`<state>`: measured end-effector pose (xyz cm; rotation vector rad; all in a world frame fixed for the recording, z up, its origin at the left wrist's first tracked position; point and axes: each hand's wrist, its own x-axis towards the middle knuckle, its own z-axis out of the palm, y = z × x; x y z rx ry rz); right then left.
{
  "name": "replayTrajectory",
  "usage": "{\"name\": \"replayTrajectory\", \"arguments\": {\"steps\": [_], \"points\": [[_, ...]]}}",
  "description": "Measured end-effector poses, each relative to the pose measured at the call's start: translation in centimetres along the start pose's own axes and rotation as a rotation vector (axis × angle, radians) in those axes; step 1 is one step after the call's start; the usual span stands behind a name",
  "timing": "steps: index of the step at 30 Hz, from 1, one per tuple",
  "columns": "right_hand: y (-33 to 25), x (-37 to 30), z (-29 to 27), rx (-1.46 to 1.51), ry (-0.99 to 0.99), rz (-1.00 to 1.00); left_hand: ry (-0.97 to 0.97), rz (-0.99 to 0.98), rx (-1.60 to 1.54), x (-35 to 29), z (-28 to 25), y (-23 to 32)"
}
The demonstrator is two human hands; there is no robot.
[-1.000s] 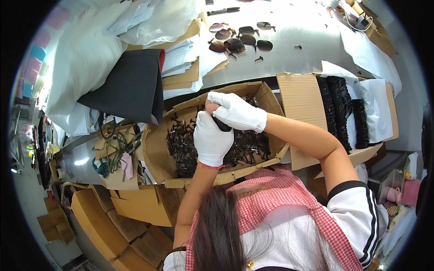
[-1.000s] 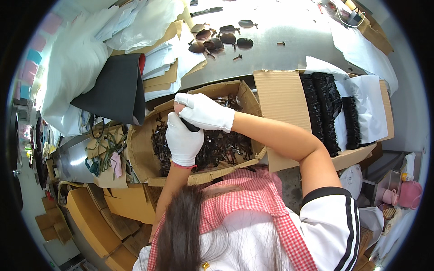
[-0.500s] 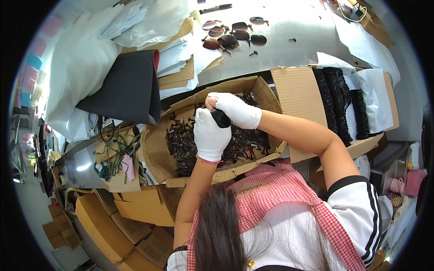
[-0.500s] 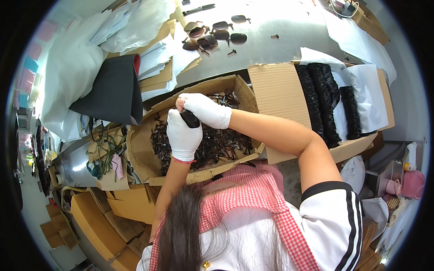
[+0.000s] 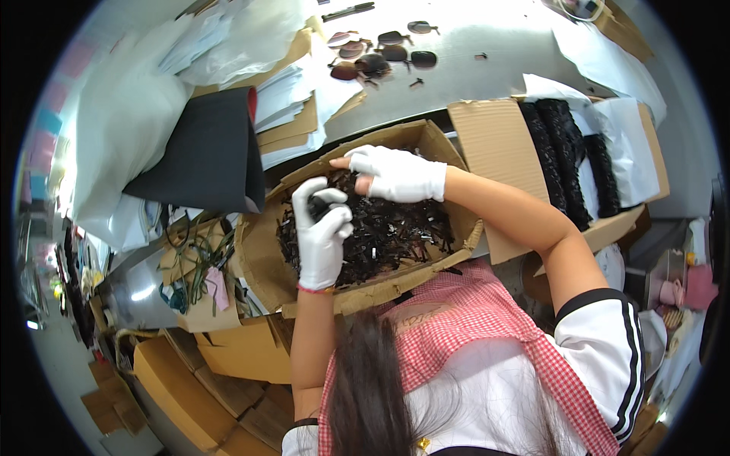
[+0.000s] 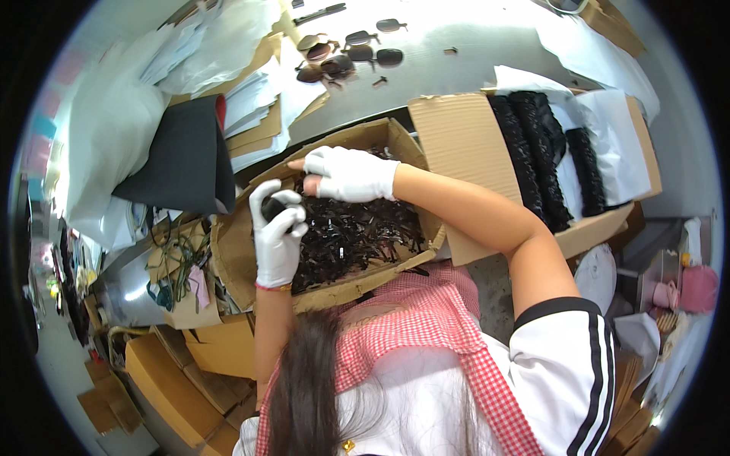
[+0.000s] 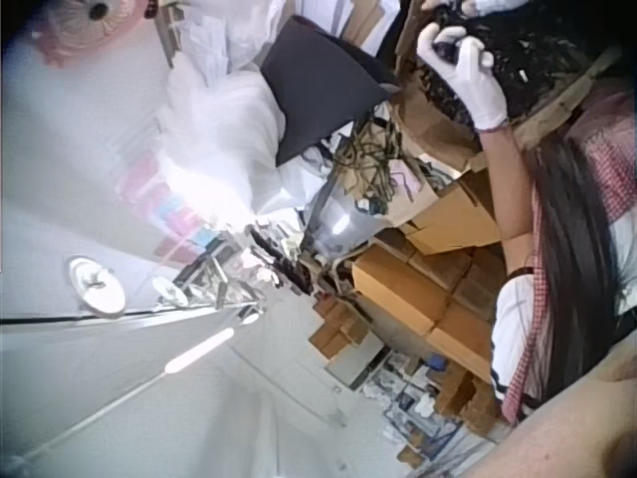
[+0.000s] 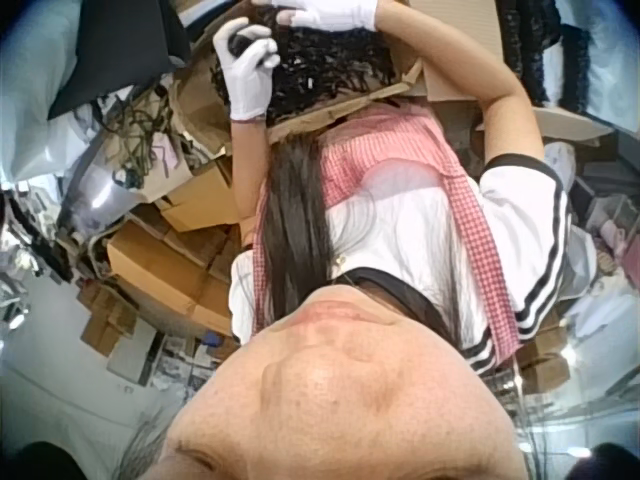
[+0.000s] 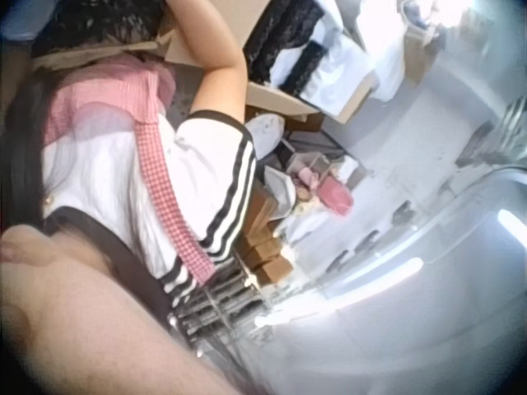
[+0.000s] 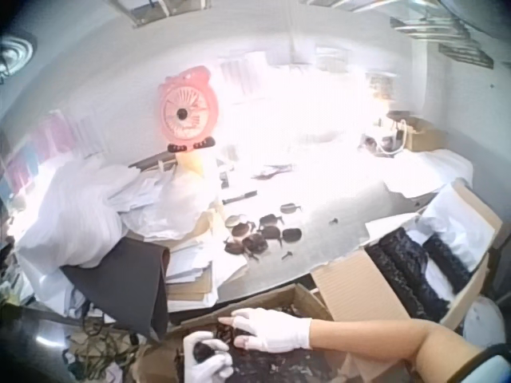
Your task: The person assembles sunglasses by attaching small metal arms to black frames, then places the completed units into a cardboard box. The person also retrieves a metal rack, places it on the table, and arranges the assembled sunglasses on it before covering the box with tissue paper.
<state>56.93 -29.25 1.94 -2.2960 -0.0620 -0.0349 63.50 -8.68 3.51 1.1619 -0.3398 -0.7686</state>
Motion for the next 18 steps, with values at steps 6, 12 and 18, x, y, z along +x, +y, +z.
{"name": "replayTrajectory", "arguments": {"steps": [6, 12, 18], "points": [[-1.7, -4.0, -0.9, -0.289, 0.473, -0.231, -0.150, -0.262, 0.008, -0.3, -0.5, 0.6], [-3.9, -13.7, -3.6, -0.345, 0.743, -0.098, -0.455, -0.275, 0.232, 1.5, 5.4, 0.4], [-0.5, -27.1, -7.4, -0.128, 1.090, 0.350, -0.651, -0.096, 0.469, 2.3, 17.4, -1.1]]}}
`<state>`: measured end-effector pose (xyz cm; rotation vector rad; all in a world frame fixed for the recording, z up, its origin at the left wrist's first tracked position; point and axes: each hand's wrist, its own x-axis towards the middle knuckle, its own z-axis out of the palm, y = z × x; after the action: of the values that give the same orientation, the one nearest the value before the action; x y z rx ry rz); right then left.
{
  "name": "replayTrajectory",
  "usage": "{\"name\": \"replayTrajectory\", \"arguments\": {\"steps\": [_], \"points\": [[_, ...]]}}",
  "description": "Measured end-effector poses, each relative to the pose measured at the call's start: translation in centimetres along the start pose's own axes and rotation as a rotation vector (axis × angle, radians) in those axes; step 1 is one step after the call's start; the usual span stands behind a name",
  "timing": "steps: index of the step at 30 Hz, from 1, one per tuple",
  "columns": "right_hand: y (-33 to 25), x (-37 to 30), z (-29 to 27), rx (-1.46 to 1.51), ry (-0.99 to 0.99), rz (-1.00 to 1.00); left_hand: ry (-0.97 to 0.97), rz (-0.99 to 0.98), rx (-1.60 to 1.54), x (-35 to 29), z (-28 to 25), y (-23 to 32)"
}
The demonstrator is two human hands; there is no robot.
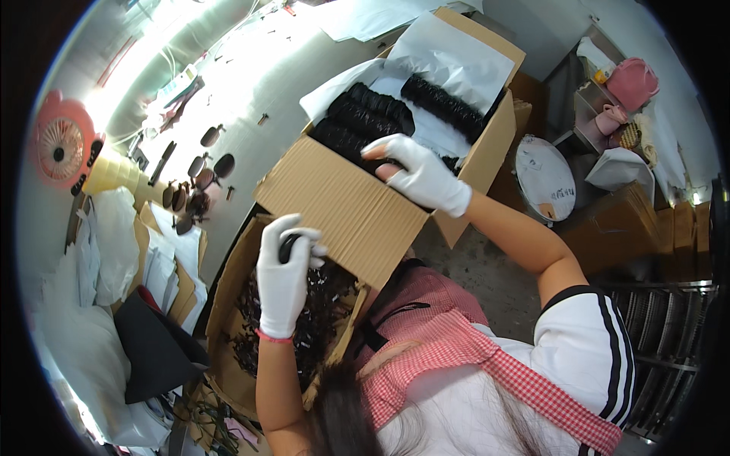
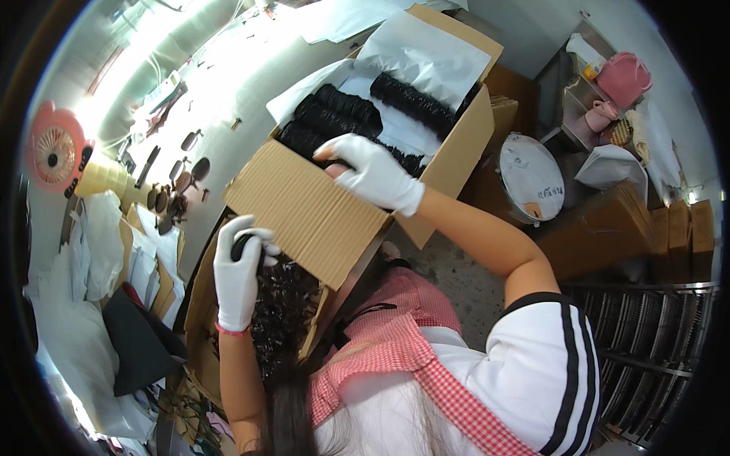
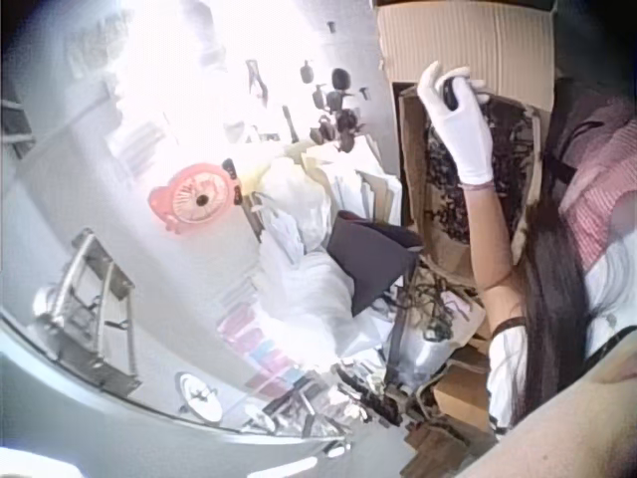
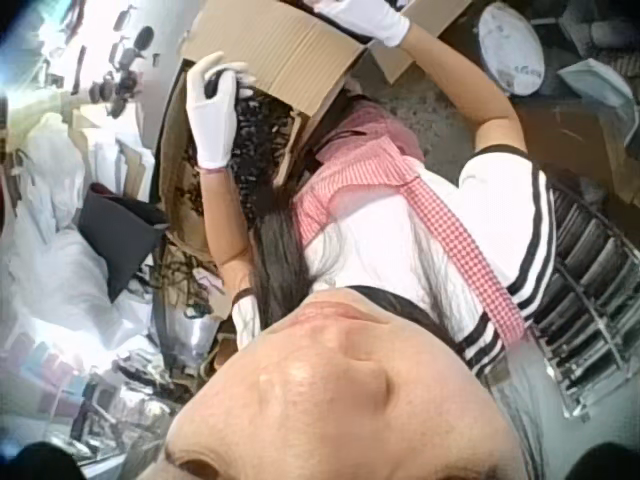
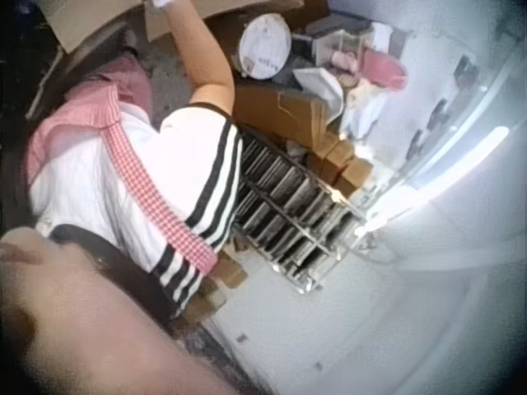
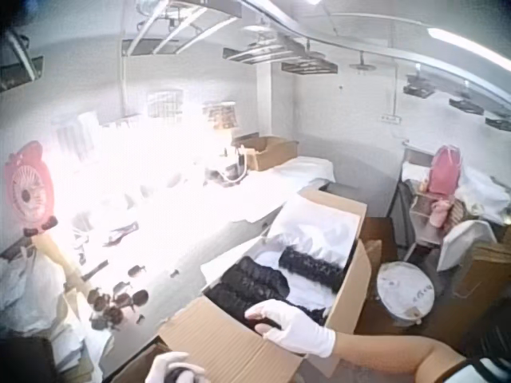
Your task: The person assembles sunglasses by attaching small metal arms to black frames, then places the completed units into a cardboard box. The person also retrieves a metal rack, places it on the table, and arranges the assembled sunglasses on it before covering the box with tissue paper.
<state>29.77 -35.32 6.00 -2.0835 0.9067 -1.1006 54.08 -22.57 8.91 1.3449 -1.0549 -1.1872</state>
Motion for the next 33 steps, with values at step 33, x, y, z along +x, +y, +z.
{"name": "replayTrajectory", "arguments": {"steps": [33], "points": [[17.5, 4.8, -9.4, -0.496, -0.313, 0.100, -0.210, 0.517, 0.907, 17.6, 17.4, -1.9]]}}
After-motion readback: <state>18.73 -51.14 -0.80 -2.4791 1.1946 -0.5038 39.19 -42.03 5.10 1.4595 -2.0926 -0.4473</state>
